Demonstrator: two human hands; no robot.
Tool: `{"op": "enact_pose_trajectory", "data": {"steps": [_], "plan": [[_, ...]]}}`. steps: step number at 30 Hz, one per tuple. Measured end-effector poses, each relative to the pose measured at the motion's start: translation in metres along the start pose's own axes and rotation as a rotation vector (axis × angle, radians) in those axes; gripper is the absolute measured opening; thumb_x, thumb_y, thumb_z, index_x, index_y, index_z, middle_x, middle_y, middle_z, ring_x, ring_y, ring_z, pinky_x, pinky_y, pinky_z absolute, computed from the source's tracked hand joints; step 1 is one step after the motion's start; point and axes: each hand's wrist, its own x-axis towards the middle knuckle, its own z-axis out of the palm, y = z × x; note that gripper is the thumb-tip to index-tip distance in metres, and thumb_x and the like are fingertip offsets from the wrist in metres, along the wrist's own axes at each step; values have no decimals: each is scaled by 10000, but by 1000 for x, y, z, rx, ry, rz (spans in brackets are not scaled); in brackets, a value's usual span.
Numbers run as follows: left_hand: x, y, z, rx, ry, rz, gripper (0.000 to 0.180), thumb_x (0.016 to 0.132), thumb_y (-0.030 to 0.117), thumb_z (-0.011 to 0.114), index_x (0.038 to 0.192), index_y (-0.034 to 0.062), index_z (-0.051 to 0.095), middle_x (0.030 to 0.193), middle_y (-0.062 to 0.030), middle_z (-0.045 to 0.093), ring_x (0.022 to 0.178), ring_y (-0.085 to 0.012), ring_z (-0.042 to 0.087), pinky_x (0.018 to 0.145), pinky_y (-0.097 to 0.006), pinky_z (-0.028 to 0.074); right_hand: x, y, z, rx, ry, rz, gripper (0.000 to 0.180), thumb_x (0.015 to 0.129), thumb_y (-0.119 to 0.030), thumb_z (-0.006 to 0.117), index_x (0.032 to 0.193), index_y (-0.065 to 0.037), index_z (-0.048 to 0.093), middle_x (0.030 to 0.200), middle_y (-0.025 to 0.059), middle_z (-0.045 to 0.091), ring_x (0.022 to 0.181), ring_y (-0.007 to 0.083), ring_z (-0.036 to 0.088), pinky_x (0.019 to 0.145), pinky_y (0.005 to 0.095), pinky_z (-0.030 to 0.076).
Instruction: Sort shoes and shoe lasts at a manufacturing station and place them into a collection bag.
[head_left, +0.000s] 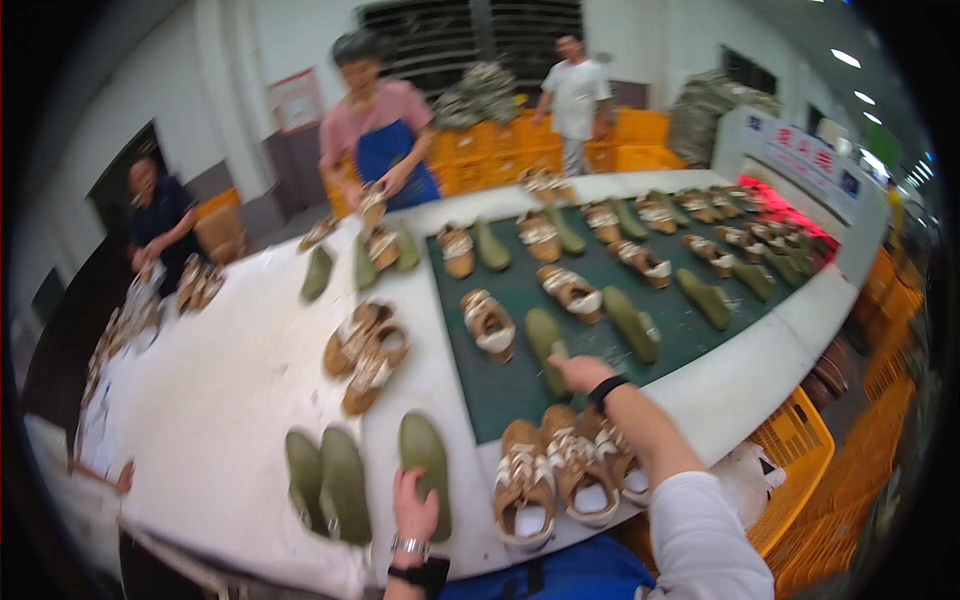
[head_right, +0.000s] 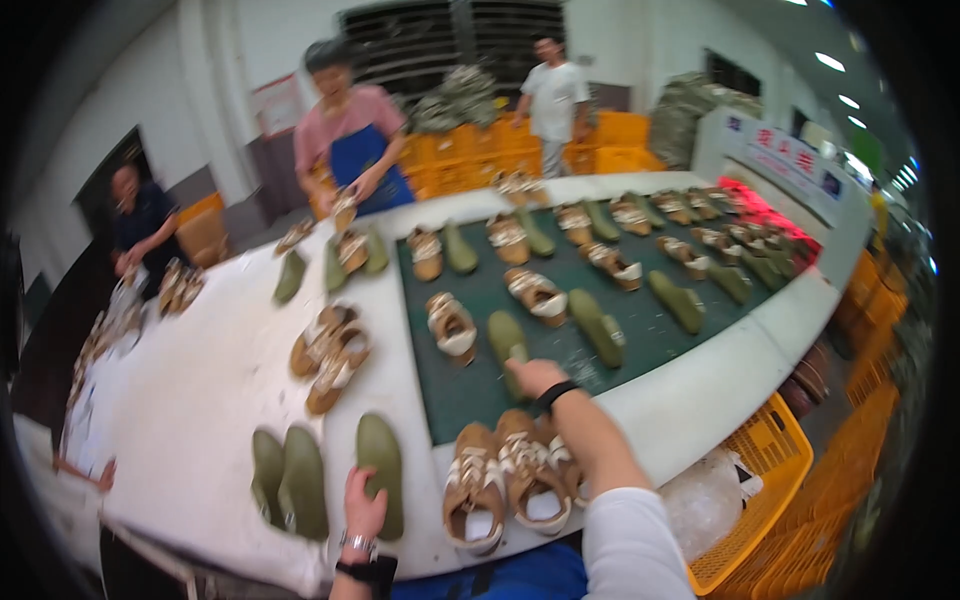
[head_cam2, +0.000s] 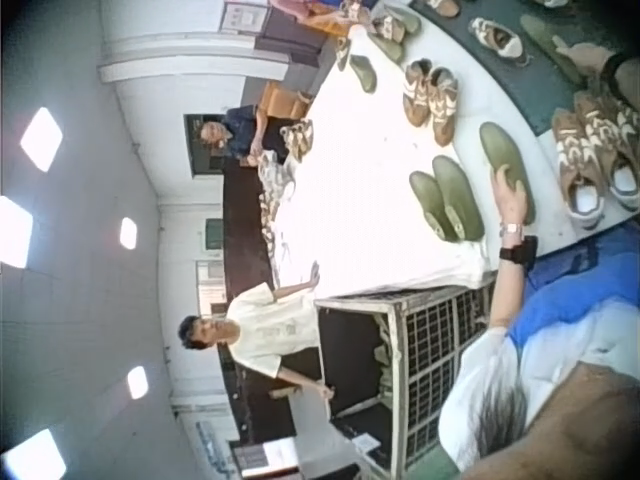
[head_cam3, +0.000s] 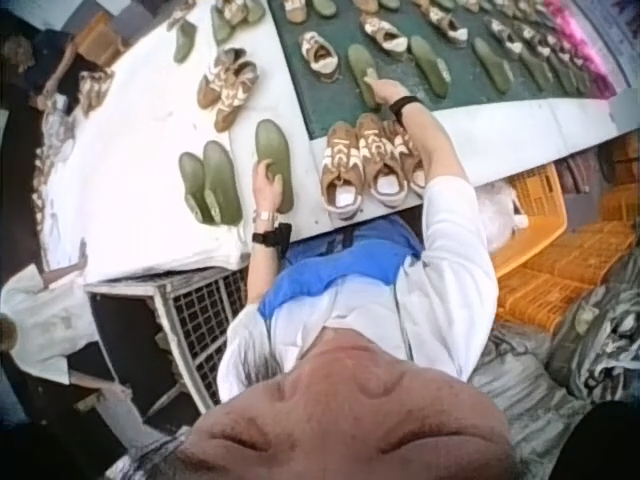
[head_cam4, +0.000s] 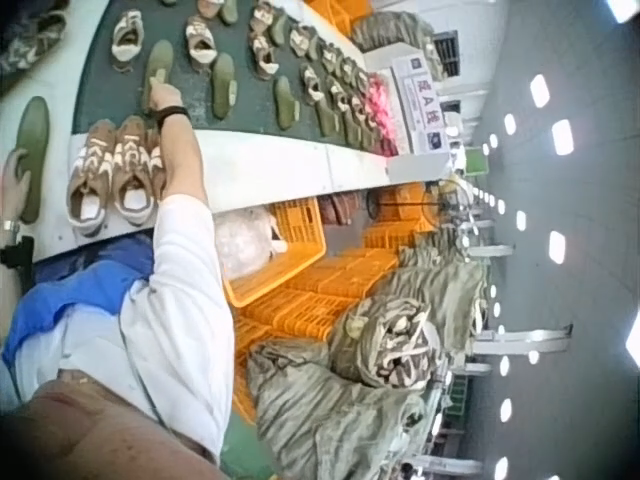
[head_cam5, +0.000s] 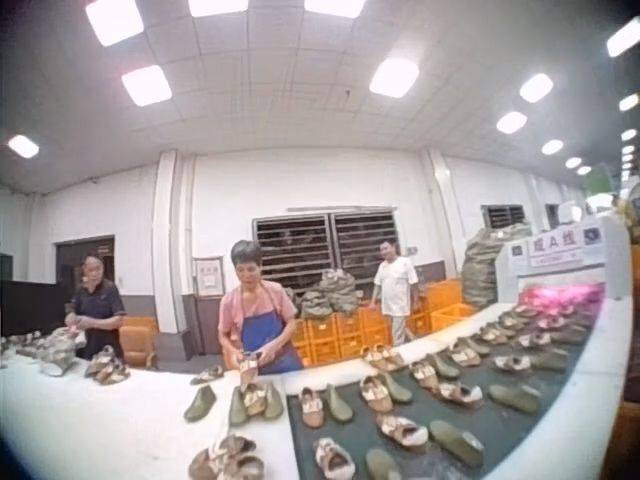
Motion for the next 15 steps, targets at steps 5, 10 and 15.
{"op": "enact_pose_trajectory", "data": {"steps": [5, 10, 15], "plan": [[4, 8, -1, -138, 0, 130, 488, 757, 159, 643, 1181, 4, 459, 1218, -232, 473, 1154, -391, 438, 987, -399, 363, -38, 67, -30, 96, 126, -244, 501, 775, -199, 597, 1250, -86, 488, 1094, 192, 603, 1001, 337, 585, 846, 418, 472], [-3, -24, -93, 305, 308, 226, 509, 744, 219, 662, 1179, 24, 483, 1189, -213, 489, 1124, -397, 440, 989, -465, 340, -147, 73, -80, 306, 93, -124, 472, 759, -167, 645, 1205, -60, 536, 884, 144, 652, 790, 275, 635, 725, 357, 495], [23, -143, -161, 260, 175, -243, 583, 737, 278, 692, 1222, 46, 467, 1199, -189, 492, 1151, -361, 437, 986, -422, 354, -234, 39, -77, 491, 78, -84, 429, 783, -71, 620, 1203, -53, 535, 785, 96, 626, 661, 182, 635, 630, 282, 500]]}}
